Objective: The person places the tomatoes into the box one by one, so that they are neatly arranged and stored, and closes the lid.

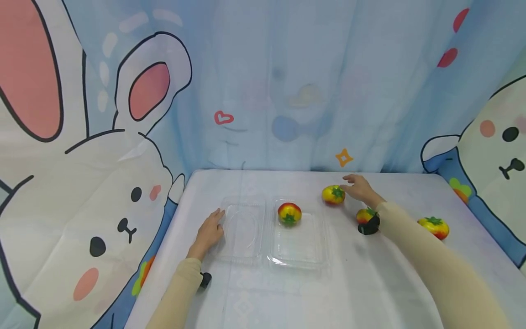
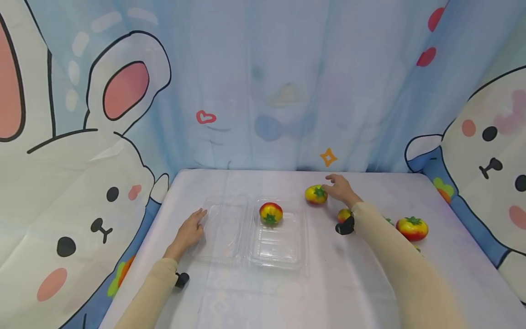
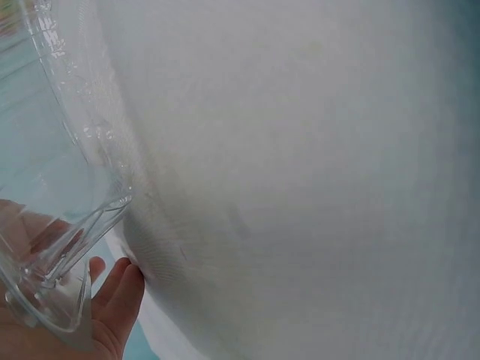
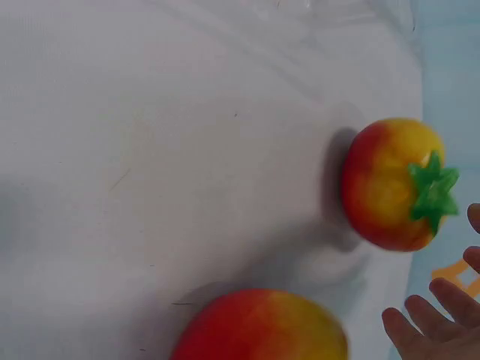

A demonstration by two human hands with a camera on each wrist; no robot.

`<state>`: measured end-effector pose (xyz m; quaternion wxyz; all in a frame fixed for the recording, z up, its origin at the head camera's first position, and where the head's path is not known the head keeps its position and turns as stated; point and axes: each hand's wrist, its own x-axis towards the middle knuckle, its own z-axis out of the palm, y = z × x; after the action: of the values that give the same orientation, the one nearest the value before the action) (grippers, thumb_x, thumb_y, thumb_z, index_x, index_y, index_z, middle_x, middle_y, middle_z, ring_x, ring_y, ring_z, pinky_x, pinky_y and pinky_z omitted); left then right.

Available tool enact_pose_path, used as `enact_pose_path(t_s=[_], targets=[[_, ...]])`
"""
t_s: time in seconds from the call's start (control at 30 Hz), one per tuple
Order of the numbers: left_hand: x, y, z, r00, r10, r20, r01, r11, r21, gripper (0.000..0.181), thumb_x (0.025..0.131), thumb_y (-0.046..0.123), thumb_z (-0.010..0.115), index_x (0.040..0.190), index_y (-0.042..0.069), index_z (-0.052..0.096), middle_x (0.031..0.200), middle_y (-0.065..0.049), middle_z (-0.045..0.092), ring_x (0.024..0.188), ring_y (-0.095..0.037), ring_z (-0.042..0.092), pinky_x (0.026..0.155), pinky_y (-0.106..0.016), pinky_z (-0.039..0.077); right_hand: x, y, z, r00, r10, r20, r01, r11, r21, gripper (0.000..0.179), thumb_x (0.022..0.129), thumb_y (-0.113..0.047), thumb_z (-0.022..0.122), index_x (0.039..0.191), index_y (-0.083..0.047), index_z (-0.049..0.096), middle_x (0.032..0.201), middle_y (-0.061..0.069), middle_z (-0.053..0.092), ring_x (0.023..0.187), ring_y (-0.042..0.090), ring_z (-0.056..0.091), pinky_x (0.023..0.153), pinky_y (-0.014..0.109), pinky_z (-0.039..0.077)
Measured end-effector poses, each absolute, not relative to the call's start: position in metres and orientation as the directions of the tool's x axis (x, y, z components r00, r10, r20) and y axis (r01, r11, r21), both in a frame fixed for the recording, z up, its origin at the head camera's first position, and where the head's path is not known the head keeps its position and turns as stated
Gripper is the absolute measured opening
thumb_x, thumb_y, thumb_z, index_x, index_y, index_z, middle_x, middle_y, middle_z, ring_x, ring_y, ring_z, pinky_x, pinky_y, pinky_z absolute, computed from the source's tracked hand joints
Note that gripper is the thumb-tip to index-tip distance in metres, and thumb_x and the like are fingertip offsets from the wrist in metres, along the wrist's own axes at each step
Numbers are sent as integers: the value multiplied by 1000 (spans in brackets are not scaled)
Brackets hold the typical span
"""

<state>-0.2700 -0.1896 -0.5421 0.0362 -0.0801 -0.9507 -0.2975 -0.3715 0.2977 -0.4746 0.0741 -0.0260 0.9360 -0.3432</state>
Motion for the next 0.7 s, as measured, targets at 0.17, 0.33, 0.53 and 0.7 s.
enact_pose_path(t_s=[0.17, 0.33, 0.53, 0.7], targets=[[-270, -190, -543, -985, 132, 116, 174, 814, 554, 53, 89, -3, 45, 141, -4, 50, 149, -25, 42, 136, -43, 41, 110, -54, 35, -370, 308, -490, -970, -37, -240, 143, 714, -685, 61, 101, -22, 48, 146, 13, 28, 146, 41, 27, 130, 52, 35, 106, 60, 38], [-270, -190, -542, -983, 133, 128, 182, 818, 545, 52, 88, -3, 45, 141, -4, 50, 148, -25, 43, 134, -43, 42, 109, -54, 36, -371, 312, -500, -946, -24, -322, 229, 653, -722, 63, 102, -24, 47, 149, 12, 24, 146, 39, 29, 127, 49, 40, 102, 54, 45], [-269, -190, -543, -985, 120, 123, 169, 817, 551, 52, 88, -3, 46, 140, -4, 51, 148, -25, 43, 135, -43, 41, 110, -54, 35, -370, 310, -503, -926, -40, -374, 291, 554, -780, 65, 104, -29, 47, 150, 10, 22, 148, 36, 28, 128, 48, 42, 102, 51, 45], [-269, -189, -546, -986, 119, 117, 163, 822, 546, 52, 89, -3, 45, 141, -3, 50, 149, -24, 42, 136, -42, 40, 111, -53, 34, -370, 308, -503, -922, -43, -384, 306, 526, -793, 69, 103, -32, 49, 150, 10, 23, 149, 36, 26, 130, 49, 41, 103, 52, 45]])
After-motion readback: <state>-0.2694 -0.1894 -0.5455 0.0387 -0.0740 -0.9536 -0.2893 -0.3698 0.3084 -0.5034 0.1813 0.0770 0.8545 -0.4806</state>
